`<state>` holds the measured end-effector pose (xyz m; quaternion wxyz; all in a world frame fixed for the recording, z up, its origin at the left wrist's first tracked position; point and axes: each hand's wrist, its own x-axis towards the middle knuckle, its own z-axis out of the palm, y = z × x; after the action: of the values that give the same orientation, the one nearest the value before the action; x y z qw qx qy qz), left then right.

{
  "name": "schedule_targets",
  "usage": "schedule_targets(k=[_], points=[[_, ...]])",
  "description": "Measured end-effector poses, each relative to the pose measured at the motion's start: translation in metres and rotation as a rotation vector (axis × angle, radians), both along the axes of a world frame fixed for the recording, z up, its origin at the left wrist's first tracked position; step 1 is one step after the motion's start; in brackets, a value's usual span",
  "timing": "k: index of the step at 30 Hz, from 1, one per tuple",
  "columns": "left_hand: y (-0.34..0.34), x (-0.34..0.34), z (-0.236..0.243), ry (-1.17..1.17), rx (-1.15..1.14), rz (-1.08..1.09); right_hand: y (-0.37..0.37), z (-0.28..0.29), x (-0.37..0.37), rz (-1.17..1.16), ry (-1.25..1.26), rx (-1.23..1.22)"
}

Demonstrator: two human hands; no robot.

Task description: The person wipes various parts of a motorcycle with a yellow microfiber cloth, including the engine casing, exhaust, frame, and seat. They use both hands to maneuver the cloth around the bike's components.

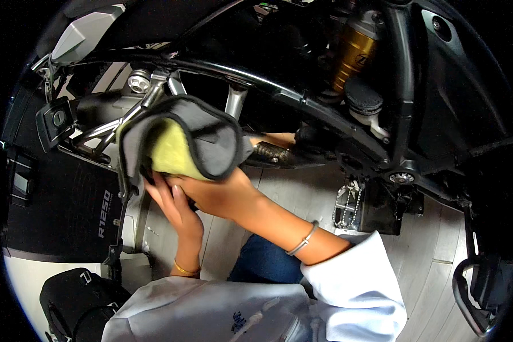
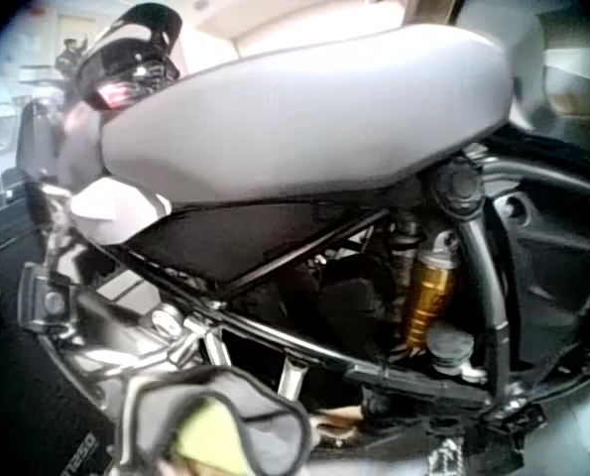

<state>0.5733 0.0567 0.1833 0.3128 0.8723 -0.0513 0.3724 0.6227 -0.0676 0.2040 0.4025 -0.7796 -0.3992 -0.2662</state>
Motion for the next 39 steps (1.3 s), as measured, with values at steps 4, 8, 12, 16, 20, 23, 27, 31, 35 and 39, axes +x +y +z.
schedule_targets(k=[4, 8, 12, 16, 20, 23, 27, 31, 35, 39], points=[[0.007, 0.031, 0.026, -0.086, -0.020, 0.038, 0.014, 0.016, 0.024, 0.006, -0.144, 0.209], [0.015, 0.054, 0.042, -0.233, 0.062, -0.034, 0.032, 0.020, 0.034, -0.177, -0.277, 0.250], [0.017, 0.041, 0.028, -0.094, -0.106, -0.038, 0.051, 0.008, 0.015, -0.091, -0.045, 0.466], [0.010, 0.025, 0.013, -0.109, -0.162, -0.052, 0.050, -0.004, 0.002, -0.232, -0.081, 0.203], [0.000, 0.016, 0.009, -0.139, -0.147, -0.044, 0.039, -0.010, -0.010, -0.181, -0.068, 0.163], [-0.007, 0.009, 0.005, -0.136, -0.209, -0.093, 0.029, -0.012, -0.017, -0.187, -0.094, 0.129], [-0.006, -0.009, -0.012, -0.086, -0.276, -0.126, 0.012, -0.019, -0.031, -0.205, -0.114, 0.055], [0.010, -0.028, -0.059, -0.078, -0.176, -0.161, 0.000, -0.035, -0.051, -0.078, 0.180, 0.140], [0.032, -0.041, -0.115, -0.063, -0.014, -0.223, -0.016, -0.063, -0.071, -0.111, 0.152, -0.049], [0.012, -0.047, -0.139, -0.019, 0.373, -0.427, -0.038, -0.095, -0.077, -0.048, 0.582, -0.202]])
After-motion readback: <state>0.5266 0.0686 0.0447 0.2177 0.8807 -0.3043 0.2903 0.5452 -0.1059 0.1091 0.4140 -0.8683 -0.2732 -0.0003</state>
